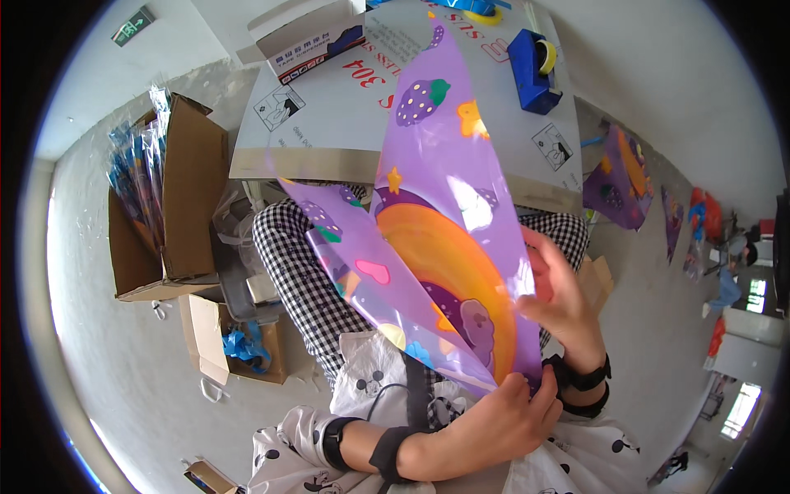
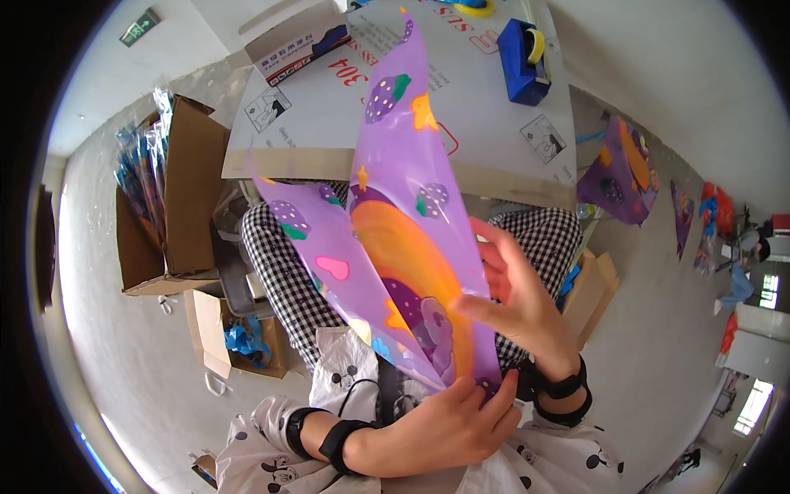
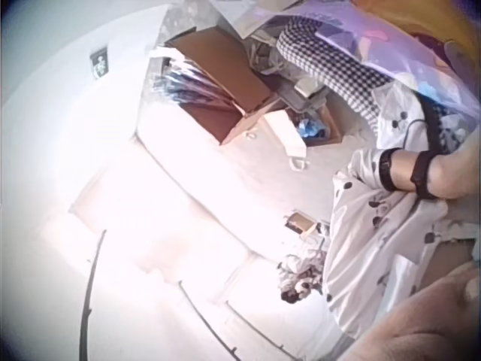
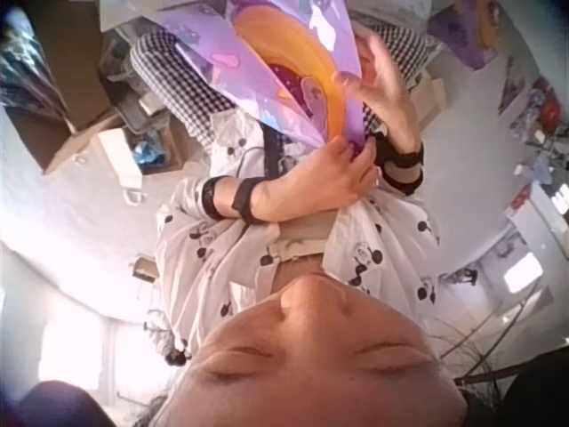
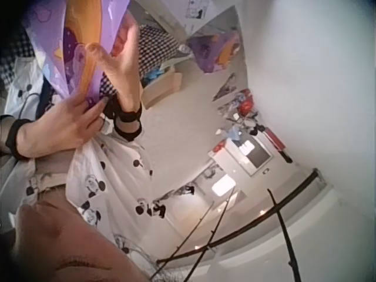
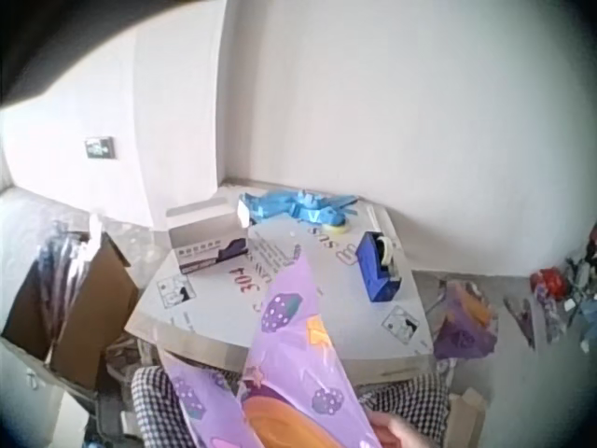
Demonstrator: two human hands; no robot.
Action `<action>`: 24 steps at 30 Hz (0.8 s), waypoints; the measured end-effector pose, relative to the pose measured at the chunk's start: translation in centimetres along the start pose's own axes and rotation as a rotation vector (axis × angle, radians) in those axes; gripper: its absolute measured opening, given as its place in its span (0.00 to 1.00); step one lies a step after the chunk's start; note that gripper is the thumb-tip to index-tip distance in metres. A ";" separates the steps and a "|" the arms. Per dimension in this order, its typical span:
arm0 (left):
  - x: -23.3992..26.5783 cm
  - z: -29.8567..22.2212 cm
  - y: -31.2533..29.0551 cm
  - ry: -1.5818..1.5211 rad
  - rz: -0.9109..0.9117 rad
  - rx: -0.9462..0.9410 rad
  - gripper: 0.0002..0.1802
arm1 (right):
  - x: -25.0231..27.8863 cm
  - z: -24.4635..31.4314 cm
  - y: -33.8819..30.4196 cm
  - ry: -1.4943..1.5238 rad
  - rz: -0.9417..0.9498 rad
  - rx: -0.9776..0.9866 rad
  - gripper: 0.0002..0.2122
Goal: Assembling, stringing, and packaging small decorative kites at an assembly station.
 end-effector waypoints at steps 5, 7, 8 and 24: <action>0.7 0.3 0.5 -0.048 -0.020 -0.016 0.12 | 1.5 -1.4 0.8 -0.276 -0.221 0.007 0.13; 1.4 1.0 0.5 -0.068 -0.043 0.004 0.14 | 3.0 0.2 0.3 -0.236 -0.374 0.092 0.10; 2.2 1.7 0.5 0.015 -0.106 0.040 0.16 | 3.9 1.5 -0.3 -0.132 -0.484 0.148 0.10; 2.9 2.6 1.2 0.047 -0.325 0.095 0.10 | 15.2 5.3 -6.3 0.298 -0.959 0.454 0.14</action>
Point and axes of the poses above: each hand's wrist, its own y-axis towards the middle knuckle, its own x-axis out of the back of the hand, z = x × y, the point moved 6 cm from there along y, towards the middle knuckle, and after that the axes turned 6 degrees about -z, right-handed, at the moved point
